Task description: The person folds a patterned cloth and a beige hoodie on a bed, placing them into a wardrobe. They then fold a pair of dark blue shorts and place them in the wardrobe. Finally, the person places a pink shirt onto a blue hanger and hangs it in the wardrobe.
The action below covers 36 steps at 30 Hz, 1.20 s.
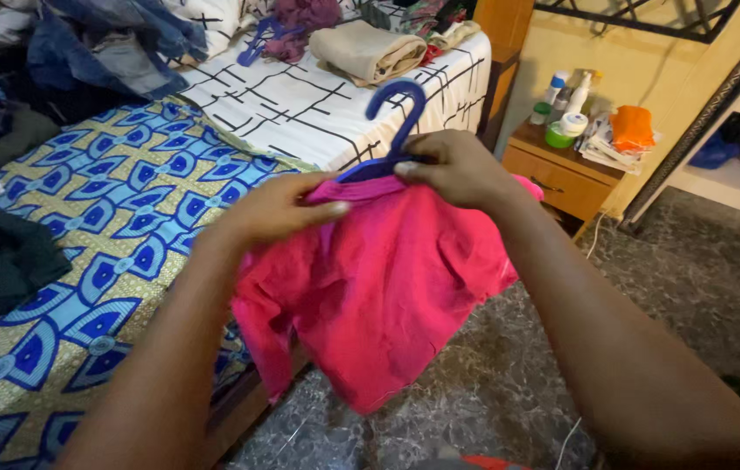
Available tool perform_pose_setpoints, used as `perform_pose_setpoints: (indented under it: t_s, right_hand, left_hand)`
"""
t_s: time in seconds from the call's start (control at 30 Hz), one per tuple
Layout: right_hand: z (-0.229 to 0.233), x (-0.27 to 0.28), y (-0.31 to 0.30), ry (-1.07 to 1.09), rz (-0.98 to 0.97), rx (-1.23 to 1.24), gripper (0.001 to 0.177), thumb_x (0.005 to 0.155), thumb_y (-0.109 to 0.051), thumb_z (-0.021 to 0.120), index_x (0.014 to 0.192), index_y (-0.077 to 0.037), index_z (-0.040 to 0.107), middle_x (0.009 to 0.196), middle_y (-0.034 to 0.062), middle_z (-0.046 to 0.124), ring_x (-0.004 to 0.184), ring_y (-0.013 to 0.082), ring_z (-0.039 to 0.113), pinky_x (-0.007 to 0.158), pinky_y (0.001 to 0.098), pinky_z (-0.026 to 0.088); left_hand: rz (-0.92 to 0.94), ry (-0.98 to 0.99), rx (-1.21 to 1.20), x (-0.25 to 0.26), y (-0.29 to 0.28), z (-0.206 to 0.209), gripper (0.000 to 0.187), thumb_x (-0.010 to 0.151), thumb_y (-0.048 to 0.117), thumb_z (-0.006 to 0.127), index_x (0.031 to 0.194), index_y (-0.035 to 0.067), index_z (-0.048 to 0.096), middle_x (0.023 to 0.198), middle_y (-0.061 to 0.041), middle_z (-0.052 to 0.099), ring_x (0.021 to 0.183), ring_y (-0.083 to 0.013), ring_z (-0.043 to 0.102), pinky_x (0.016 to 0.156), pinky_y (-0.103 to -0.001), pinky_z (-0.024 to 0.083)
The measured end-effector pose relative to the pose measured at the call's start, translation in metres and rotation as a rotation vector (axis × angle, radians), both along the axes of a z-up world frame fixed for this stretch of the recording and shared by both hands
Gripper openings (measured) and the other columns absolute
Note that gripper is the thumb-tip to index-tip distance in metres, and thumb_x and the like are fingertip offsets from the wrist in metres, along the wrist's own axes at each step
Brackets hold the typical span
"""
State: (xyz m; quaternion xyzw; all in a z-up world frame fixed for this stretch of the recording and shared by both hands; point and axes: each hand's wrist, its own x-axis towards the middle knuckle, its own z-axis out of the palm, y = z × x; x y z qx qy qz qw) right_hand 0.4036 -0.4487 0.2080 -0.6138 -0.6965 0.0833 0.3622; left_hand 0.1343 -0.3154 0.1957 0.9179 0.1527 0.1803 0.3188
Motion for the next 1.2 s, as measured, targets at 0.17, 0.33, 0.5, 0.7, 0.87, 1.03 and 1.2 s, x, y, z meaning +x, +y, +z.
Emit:
perform_pose_setpoints:
  t_s: [0.17,0.33,0.5,0.7,0.87,1.03,1.2]
  right_hand:
    - [0.018,-0.029,0.008,-0.17,0.087,-0.015,0.031,0.087,-0.026,0.073,0.114,-0.011,0.076,0.103,0.0124,0.076,0.093,0.0268,0.074,0.085,0.0365,0.056]
    - [0.026,-0.07,0.013,-0.38,0.021,-0.041,0.036,0.079,-0.032,0.078,0.112,-0.019,0.078,0.102,0.0072,0.078,0.094,0.0264,0.072,0.084,0.0437,0.052]
    - [0.032,-0.015,-0.004,-0.641,-0.024,0.442,0.059,0.071,-0.052,0.087,0.118,-0.018,0.075,0.119,0.0083,0.073,0.111,0.0311,0.065,0.095,0.0514,0.044]
    - [0.022,0.052,-0.03,-0.032,-0.393,0.05,0.034,0.085,-0.02,0.077,0.119,-0.019,0.077,0.11,0.0055,0.078,0.097,0.0205,0.075,0.09,0.0358,0.057]
    - [-0.003,0.049,-0.035,-0.038,-0.308,0.167,0.028,0.086,-0.015,0.079,0.114,-0.011,0.076,0.102,0.0097,0.078,0.089,0.0218,0.076,0.083,0.0349,0.057]
    - [-0.026,0.05,-0.042,0.123,-0.443,0.185,0.026,0.088,-0.011,0.078,0.114,-0.012,0.077,0.104,0.0067,0.078,0.091,0.0165,0.072,0.083,0.0327,0.056]
    - [-0.03,0.074,-0.052,0.263,-0.307,-0.036,0.032,0.085,-0.006,0.08,0.117,-0.014,0.079,0.094,0.0036,0.076,0.085,0.0107,0.067,0.079,0.0285,0.055]
  left_hand:
    - [0.448,-0.077,-0.026,0.015,-0.034,-0.034,0.042,0.099,0.048,0.064,0.113,0.01,0.075,0.076,-0.005,0.067,0.073,-0.0198,0.064,0.07,-0.036,0.048]
    - [0.375,-0.44,-0.6,0.002,-0.047,-0.087,0.036,0.103,0.039,0.064,0.111,0.006,0.076,0.088,0.007,0.063,0.08,-0.0077,0.051,0.074,-0.028,0.042]
    - [0.329,-0.662,-0.543,0.0,-0.045,-0.098,0.034,0.101,0.036,0.063,0.113,0.006,0.075,0.1,0.007,0.072,0.09,-0.0033,0.06,0.085,-0.022,0.048]
    - [0.305,-0.579,-0.629,-0.01,-0.024,-0.103,0.035,0.101,0.036,0.064,0.113,0.006,0.077,0.096,0.007,0.071,0.087,-0.0044,0.058,0.083,-0.024,0.047]
    - [0.402,-0.477,-0.627,-0.023,-0.011,-0.12,0.034,0.1,0.04,0.062,0.112,0.011,0.075,0.091,0.008,0.066,0.084,-0.0039,0.055,0.078,-0.024,0.046]
    - [0.468,-0.256,-0.321,-0.014,-0.009,-0.113,0.039,0.099,0.045,0.063,0.102,0.007,0.072,0.083,0.005,0.066,0.079,-0.0054,0.057,0.072,-0.026,0.046]
    - [0.341,-0.312,-0.336,-0.015,-0.015,-0.08,0.048,0.098,0.051,0.062,0.097,0.005,0.074,0.079,0.003,0.065,0.074,-0.0059,0.055,0.069,-0.026,0.047]
